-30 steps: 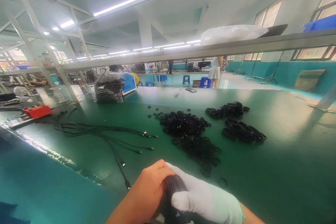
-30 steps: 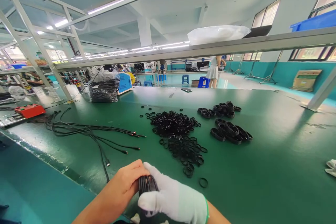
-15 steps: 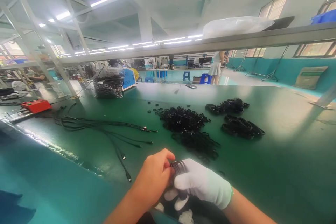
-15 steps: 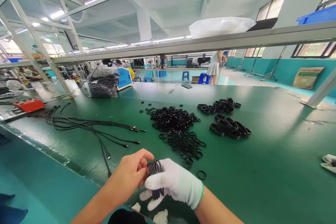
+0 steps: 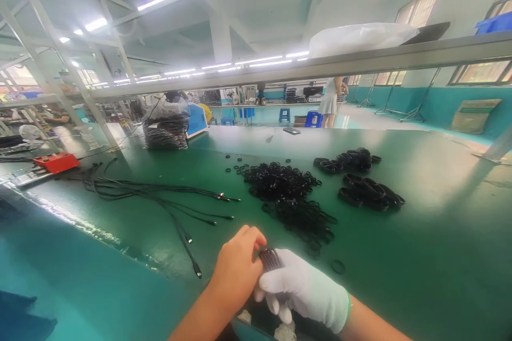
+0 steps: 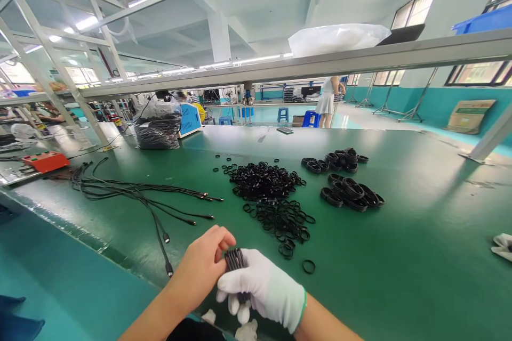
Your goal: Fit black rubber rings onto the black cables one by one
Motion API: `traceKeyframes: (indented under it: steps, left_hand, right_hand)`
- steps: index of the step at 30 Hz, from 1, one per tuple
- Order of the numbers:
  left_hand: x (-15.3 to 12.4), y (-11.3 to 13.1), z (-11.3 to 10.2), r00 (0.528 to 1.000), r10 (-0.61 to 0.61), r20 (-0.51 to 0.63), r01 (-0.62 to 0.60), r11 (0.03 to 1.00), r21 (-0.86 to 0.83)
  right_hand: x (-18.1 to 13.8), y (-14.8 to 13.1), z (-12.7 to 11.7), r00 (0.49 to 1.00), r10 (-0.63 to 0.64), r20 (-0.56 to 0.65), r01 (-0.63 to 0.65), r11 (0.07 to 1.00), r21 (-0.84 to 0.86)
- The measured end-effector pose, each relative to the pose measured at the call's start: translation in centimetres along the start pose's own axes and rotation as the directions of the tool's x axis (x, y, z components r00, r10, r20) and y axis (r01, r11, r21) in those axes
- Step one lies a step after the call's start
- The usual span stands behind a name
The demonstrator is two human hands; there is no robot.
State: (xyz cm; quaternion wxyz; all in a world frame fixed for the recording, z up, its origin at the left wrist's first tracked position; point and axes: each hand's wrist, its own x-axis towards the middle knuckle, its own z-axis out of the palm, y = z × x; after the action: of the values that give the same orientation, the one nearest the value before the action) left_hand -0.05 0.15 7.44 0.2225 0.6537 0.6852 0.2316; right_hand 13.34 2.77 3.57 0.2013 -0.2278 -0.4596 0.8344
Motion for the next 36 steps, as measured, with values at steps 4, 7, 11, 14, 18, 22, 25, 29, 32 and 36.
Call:
traceKeyframes:
  steps: [4, 7, 11, 14, 18, 22, 25, 29, 32, 36]
  left_hand:
    - [-0.8, -1.6, 1.5, 0.966, 0.205, -0.156, -0.193, 0.977, 0.089]
    - [-0.9, -2.3, 2.2, 0.938, 0.296, -0.178, -0.27, 0.95, 0.158]
    - [-0.2, -2.0, 1.3, 0.961, 0.263, -0.088, -0.256, 0.963, 0.081]
    - [0.4, -1.4, 0.4, 0.967, 0.254, -0.003, -0.254, 0.967, -0.011]
    - [0.6, -1.0, 0.6, 0.971, 0.24, 0.006, -0.24, 0.971, -0.017]
    - [0.6, -1.1, 0.7, 0.98, 0.199, 0.016, -0.197, 0.977, -0.079]
    - [1.0, -1.5, -0.7, 0.969, 0.163, 0.185, -0.121, 0.968, -0.22]
    - [3.5, -2.8, -2.6, 0.949, 0.116, 0.292, -0.042, 0.968, -0.249]
    - [6.6, -3.9, -1.9, 0.968, 0.108, 0.227, -0.068, 0.982, -0.176]
    - [10.4, -4.3, 1.2, 0.992, 0.078, 0.095, -0.073, 0.996, -0.05]
  right_hand:
    - [0.0, 0.6, -0.3, 0.994, 0.026, 0.109, -0.039, 0.993, 0.113]
    - [0.0, 0.7, -0.4, 0.991, 0.014, 0.132, -0.033, 0.989, 0.143]
    - [0.0, 0.6, -0.8, 0.987, 0.063, 0.146, -0.086, 0.984, 0.154]
    - [-0.1, 0.6, -0.9, 0.985, 0.091, 0.145, -0.116, 0.978, 0.174]
    - [0.0, 0.6, -0.9, 0.989, 0.088, 0.123, -0.109, 0.978, 0.179]
    - [0.2, 0.9, -1.1, 0.991, 0.076, 0.107, -0.096, 0.974, 0.204]
    - [0.3, 1.1, -1.3, 0.991, 0.087, 0.104, -0.107, 0.973, 0.204]
    - [0.5, 1.1, -1.6, 0.988, 0.088, 0.128, -0.116, 0.966, 0.231]
    - [0.4, 0.9, -1.9, 0.993, 0.028, 0.111, -0.058, 0.96, 0.273]
    - [0.2, 0.3, -1.8, 0.997, -0.036, 0.068, 0.014, 0.953, 0.302]
